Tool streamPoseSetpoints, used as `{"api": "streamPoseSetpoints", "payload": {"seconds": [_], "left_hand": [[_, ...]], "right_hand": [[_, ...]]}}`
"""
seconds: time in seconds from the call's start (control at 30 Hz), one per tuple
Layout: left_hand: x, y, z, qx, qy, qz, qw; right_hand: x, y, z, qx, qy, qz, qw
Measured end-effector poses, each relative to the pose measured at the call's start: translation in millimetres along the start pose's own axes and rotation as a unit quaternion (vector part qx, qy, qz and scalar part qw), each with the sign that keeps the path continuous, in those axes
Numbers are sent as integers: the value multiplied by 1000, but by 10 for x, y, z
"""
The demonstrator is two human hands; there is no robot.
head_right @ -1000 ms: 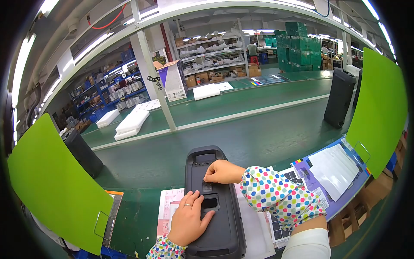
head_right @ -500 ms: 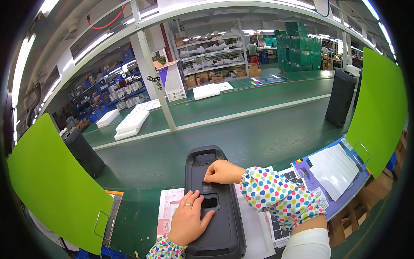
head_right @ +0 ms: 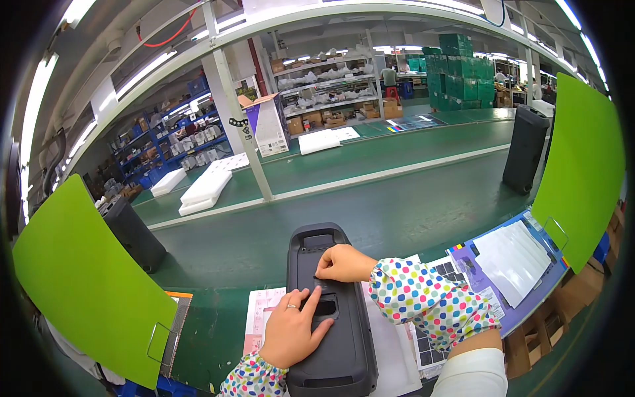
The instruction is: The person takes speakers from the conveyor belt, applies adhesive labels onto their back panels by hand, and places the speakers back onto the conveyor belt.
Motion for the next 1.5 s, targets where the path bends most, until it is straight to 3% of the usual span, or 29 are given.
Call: {"api": "streamPoseSetpoints", "payload": {"seconds": [0.2, 0.33, 0.43, 0.53, 0.67, 0.83, 0.93, 1.03, 1.5], "left_hand": [[-128, 21, -6, -59, 18, -22, 998], [-130, 38, -6, -61, 14, -23, 998], [-143, 44, 0, -59, 13, -27, 998], [-162, 32, 2, -62, 10, -41, 997], [-166, 28, -4, -53, 14, -38, 998], [-185, 47, -13, -31, 2, -74, 997], [-209, 159, -27, -31, 55, -73, 995], [-243, 293, -112, -24, 24, -161, 986], [-248, 451, 18, -25, 108, -136, 985]], "right_hand": [[11, 8, -25, 28, -74, 53, 995], [204, 8, -264, 133, -151, 136, 970], [378, 33, -420, 238, -249, 225, 911], [468, 89, -447, 301, -269, 264, 876], [522, 73, -473, 332, -239, 265, 873], [518, -18, -305, 251, -217, 300, 894], [539, -13, -252, 227, -212, 306, 900], [592, -13, -272, 219, -221, 330, 891], [621, -17, -251, 227, -188, 301, 907]]}}
Point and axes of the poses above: each hand's wrist, its own x-axis away from the middle knuckle, its own y-axis out of the palm, z = x × y, the point moved 8 cm from there along -x, towards the middle knuckle
